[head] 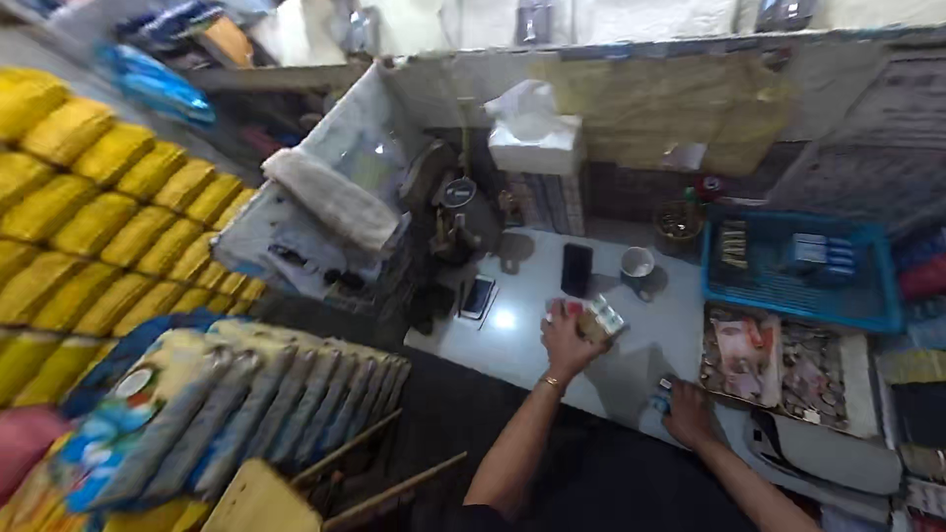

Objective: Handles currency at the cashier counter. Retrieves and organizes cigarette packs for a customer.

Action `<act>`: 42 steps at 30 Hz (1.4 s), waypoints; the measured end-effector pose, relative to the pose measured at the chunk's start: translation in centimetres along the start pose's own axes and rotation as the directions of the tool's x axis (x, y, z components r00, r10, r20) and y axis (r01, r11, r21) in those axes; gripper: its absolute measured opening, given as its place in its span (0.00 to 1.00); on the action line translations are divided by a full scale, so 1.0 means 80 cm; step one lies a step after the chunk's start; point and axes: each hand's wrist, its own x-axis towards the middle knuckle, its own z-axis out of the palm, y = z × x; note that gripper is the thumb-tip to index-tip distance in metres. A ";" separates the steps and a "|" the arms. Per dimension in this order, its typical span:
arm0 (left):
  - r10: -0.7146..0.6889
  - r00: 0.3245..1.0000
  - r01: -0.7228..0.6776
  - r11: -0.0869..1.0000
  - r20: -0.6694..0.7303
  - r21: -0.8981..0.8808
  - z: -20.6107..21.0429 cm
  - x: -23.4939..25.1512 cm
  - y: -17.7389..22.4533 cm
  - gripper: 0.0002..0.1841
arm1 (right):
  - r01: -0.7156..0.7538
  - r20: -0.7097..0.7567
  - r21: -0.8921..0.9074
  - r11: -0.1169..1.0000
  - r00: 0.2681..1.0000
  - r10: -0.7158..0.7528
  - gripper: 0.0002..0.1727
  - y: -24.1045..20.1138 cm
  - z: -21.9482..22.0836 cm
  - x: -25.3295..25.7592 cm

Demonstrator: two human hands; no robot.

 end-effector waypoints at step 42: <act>-0.275 0.951 0.196 0.889 0.140 0.413 0.090 -0.017 -0.123 0.54 | 0.229 0.110 0.042 0.972 0.966 -0.232 0.25 -0.223 -0.051 0.184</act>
